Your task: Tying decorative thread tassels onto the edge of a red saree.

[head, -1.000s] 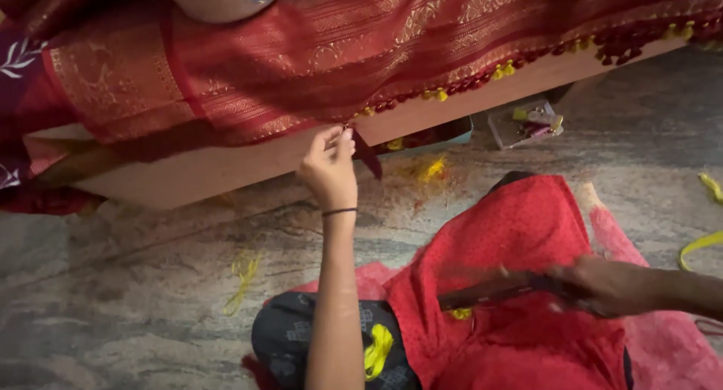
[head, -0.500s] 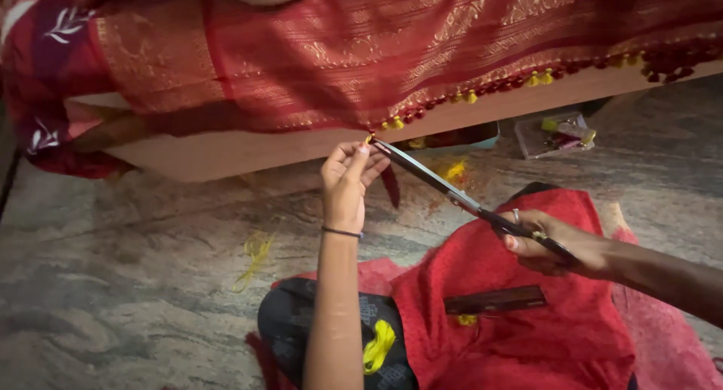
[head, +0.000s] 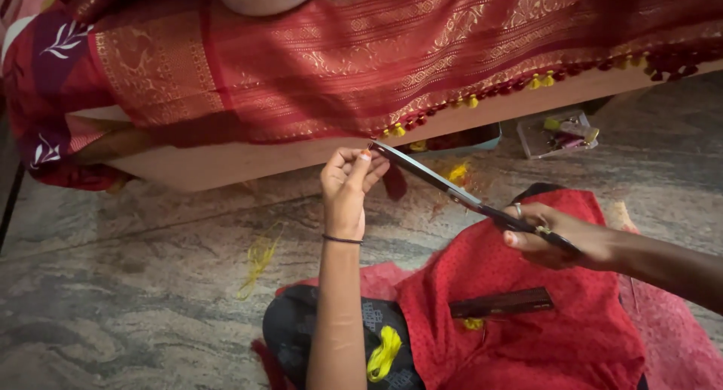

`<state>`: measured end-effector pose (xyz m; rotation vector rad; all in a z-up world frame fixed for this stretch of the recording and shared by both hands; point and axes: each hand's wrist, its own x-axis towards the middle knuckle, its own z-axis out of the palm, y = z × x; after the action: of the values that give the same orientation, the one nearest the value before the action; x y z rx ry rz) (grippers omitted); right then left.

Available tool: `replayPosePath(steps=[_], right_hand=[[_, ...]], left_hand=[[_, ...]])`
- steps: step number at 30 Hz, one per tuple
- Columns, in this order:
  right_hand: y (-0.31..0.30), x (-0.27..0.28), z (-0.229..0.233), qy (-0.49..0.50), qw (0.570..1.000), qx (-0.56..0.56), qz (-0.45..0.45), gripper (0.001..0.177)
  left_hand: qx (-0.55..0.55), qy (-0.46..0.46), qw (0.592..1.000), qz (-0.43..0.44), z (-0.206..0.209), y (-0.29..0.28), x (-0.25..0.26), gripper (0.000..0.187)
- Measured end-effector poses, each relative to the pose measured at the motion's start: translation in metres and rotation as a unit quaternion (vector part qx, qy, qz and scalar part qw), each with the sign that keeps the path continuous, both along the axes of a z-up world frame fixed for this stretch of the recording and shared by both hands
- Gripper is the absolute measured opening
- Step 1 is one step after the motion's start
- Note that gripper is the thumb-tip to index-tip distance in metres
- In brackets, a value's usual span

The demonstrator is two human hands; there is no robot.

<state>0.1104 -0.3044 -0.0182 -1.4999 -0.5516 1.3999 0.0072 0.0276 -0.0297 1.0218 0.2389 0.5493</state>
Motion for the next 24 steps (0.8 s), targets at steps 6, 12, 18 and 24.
replayPosePath(steps=[6,12,18,24], right_hand=[[-0.012,0.002,-0.01,-0.03,0.999,-0.028,0.016,0.042],[0.006,0.0,-0.004,0.005,1.0,0.008,0.011,0.039],[0.012,0.002,0.0,-0.015,1.0,0.001,0.009,0.036],[0.009,-0.001,0.007,-0.062,0.998,-0.025,0.014,0.035]], left_hand=[[-0.003,0.023,1.0,0.003,0.004,0.0,-0.002,0.01],[0.006,0.008,1.0,-0.002,0.007,-0.004,-0.002,0.01],[0.014,0.008,1.0,0.0,0.01,-0.006,-0.002,0.008],[0.055,0.06,0.996,0.039,0.004,0.001,0.01,0.006]])
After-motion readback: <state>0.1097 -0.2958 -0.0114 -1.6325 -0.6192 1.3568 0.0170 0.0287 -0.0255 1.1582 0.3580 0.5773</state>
